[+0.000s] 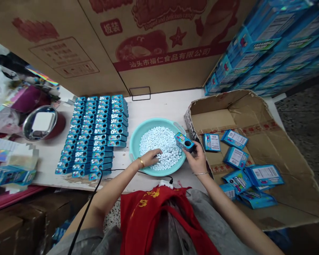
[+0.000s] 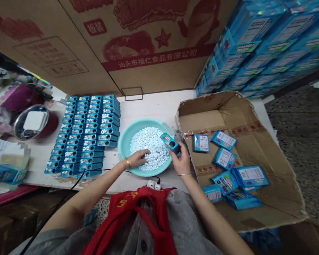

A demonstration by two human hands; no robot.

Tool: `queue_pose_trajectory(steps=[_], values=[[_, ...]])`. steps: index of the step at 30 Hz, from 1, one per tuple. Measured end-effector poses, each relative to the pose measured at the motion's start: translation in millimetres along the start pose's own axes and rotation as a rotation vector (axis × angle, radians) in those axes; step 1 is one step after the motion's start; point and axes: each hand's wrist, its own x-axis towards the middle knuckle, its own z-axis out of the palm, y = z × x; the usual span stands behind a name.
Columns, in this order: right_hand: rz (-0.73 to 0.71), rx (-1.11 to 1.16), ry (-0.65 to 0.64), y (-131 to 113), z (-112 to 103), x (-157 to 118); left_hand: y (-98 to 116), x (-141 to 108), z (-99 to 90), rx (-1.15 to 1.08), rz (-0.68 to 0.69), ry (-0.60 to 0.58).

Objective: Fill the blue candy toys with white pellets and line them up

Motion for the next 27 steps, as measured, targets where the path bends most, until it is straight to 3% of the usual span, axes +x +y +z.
queue_pose_trajectory(steps=[6, 12, 17, 22, 25, 27], values=[[-0.150, -0.217, -0.045, -12.8, -4.8, 1.7, 38.3, -35.7, -53.4, -0.046, 0.062, 0.079], [-0.283, -0.291, -0.143, -22.2, 7.4, -2.0, 94.4, -36.3, -100.5, 0.295, 0.015, 0.008], [-0.311, -0.290, -0.178, -22.8, 16.1, -8.1, 147.1, -23.6, -104.6, 0.627, -0.175, -0.122], [-0.301, -0.252, -0.178, -21.0, 23.3, -11.7, 187.6, -22.4, -91.9, 0.800, -0.241, -0.107], [-0.284, -0.242, -0.170, -18.8, 24.7, -10.7, 185.5, -28.0, -94.7, 0.794, -0.225, -0.090], [-0.277, -0.245, -0.158, -17.1, 23.5, -8.6, 164.6, -30.0, -100.1, 0.787, -0.212, -0.043]])
